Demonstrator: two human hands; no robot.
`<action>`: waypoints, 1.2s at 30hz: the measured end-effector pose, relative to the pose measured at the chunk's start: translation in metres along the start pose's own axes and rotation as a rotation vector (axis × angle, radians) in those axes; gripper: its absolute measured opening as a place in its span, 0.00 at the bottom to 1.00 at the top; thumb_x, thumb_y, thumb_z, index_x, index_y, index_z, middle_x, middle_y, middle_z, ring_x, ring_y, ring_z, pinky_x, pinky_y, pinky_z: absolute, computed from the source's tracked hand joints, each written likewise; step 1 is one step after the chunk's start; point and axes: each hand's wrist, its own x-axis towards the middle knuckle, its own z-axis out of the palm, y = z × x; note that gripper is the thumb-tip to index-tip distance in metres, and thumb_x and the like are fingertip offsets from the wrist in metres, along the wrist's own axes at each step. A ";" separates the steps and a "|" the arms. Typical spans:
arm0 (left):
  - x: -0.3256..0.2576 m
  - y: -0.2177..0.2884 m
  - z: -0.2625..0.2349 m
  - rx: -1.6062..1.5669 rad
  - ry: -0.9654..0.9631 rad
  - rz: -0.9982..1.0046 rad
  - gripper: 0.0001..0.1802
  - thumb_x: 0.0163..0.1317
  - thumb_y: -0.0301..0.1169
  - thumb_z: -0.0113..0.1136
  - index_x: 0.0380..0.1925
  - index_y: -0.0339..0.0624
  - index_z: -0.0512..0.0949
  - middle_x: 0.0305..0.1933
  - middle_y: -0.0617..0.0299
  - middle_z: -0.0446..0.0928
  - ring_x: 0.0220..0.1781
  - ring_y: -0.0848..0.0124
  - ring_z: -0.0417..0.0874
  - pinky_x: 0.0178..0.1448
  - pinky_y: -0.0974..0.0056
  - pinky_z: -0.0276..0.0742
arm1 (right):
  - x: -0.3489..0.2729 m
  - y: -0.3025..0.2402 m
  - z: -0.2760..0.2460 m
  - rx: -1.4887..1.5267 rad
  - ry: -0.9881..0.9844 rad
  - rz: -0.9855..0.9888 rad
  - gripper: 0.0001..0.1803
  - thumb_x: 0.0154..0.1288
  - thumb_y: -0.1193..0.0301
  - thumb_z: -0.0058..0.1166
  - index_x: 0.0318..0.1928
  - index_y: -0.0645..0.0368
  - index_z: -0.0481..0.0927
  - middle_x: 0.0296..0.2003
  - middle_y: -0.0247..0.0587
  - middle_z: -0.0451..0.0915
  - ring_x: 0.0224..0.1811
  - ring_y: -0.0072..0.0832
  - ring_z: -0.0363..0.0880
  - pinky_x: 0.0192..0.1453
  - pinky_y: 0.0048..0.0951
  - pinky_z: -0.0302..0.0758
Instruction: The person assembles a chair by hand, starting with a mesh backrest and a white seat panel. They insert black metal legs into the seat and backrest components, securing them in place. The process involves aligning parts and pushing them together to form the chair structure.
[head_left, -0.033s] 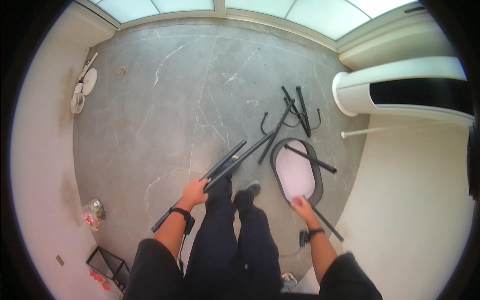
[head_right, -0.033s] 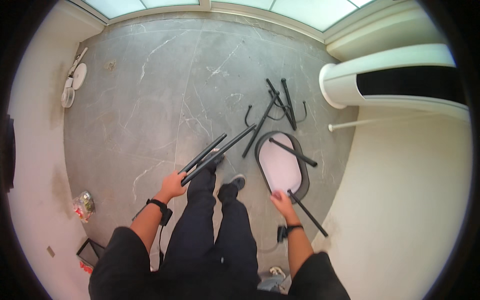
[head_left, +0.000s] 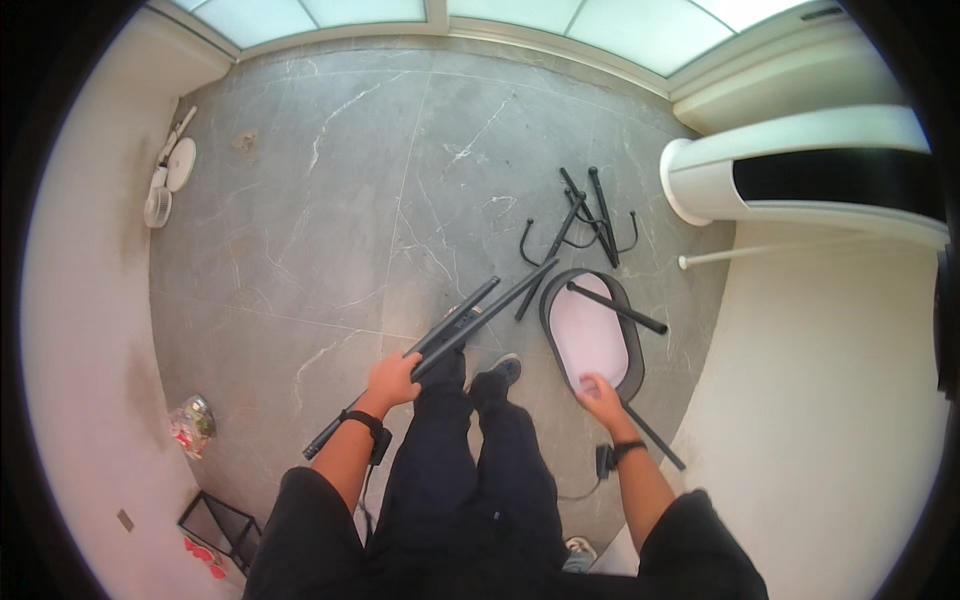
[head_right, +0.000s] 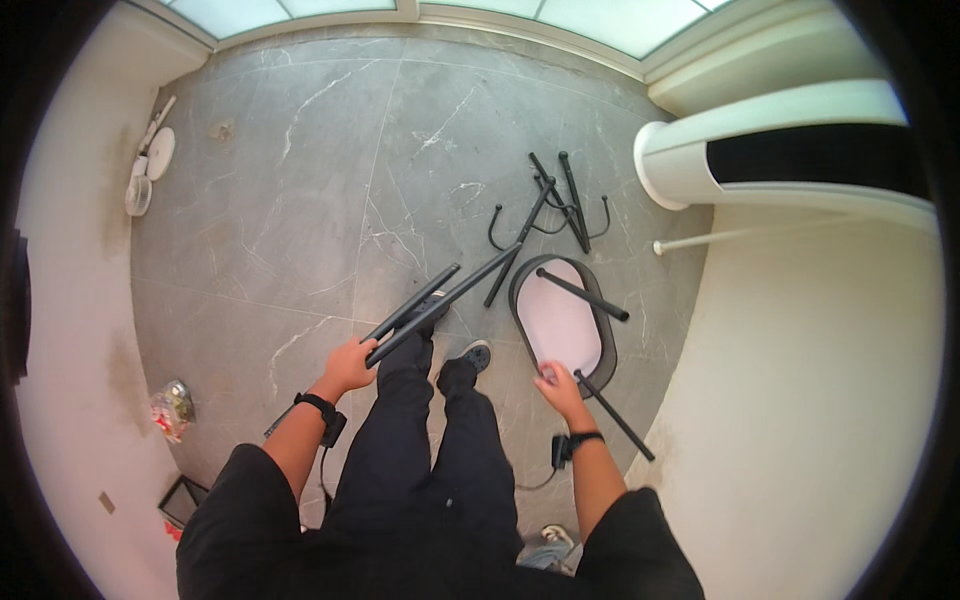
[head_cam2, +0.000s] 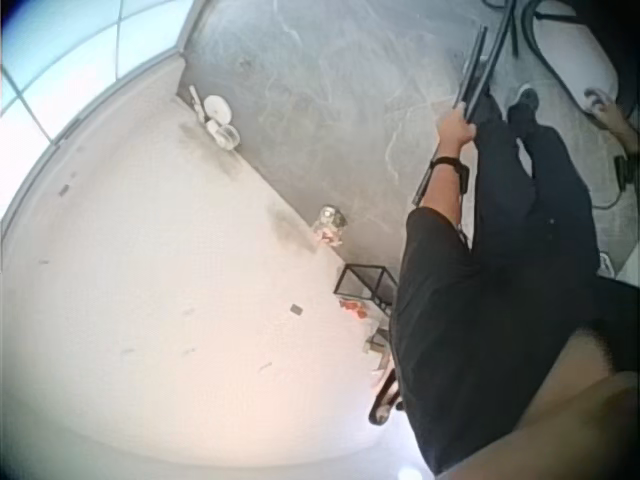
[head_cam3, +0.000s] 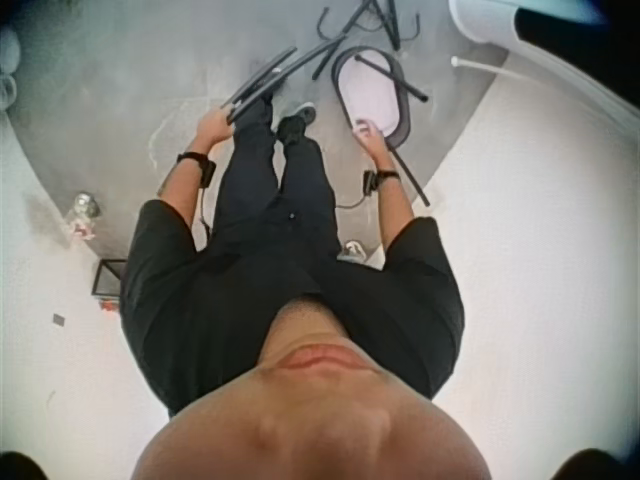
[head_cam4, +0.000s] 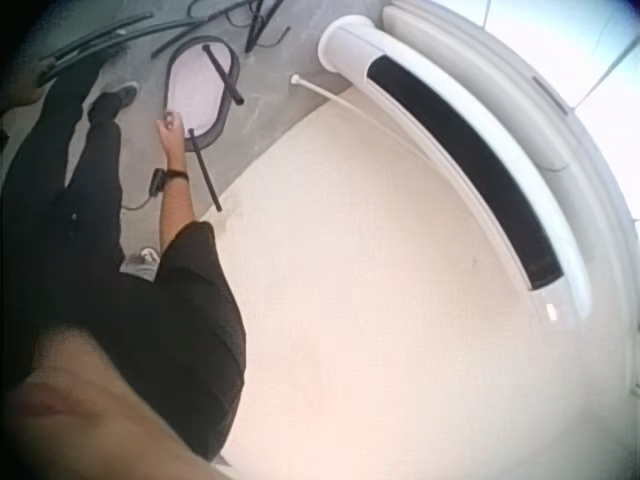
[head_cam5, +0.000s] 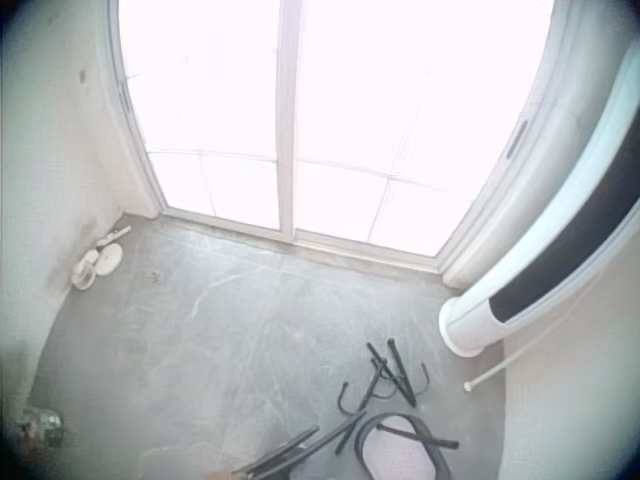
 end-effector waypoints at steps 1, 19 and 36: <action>-0.017 0.016 -0.029 0.009 -0.016 0.030 0.25 0.46 0.34 0.68 0.49 0.55 0.81 0.40 0.53 0.79 0.41 0.49 0.85 0.44 0.48 0.81 | -0.001 -0.051 -0.003 -0.058 -0.036 -0.088 0.28 0.57 0.73 0.70 0.59 0.57 0.78 0.58 0.42 0.77 0.56 0.37 0.80 0.58 0.34 0.80; -0.022 0.104 -0.195 -0.131 -0.068 0.383 0.40 0.67 0.36 0.65 0.78 0.51 0.60 0.62 0.44 0.78 0.60 0.48 0.81 0.62 0.50 0.77 | -0.072 -0.233 -0.035 -0.628 0.665 -0.384 0.11 0.58 0.76 0.55 0.43 0.55 0.79 0.43 0.40 0.78 0.56 0.40 0.76 0.52 0.43 0.72; 0.072 0.158 -0.159 0.380 -0.312 -0.046 0.22 0.62 0.44 0.67 0.36 0.32 0.82 0.24 0.49 0.83 0.20 0.59 0.85 0.28 0.55 0.81 | -0.357 0.022 -0.145 0.841 1.816 -0.138 0.09 0.77 0.78 0.52 0.54 0.66 0.74 0.55 0.51 0.78 0.57 0.33 0.80 0.59 0.41 0.88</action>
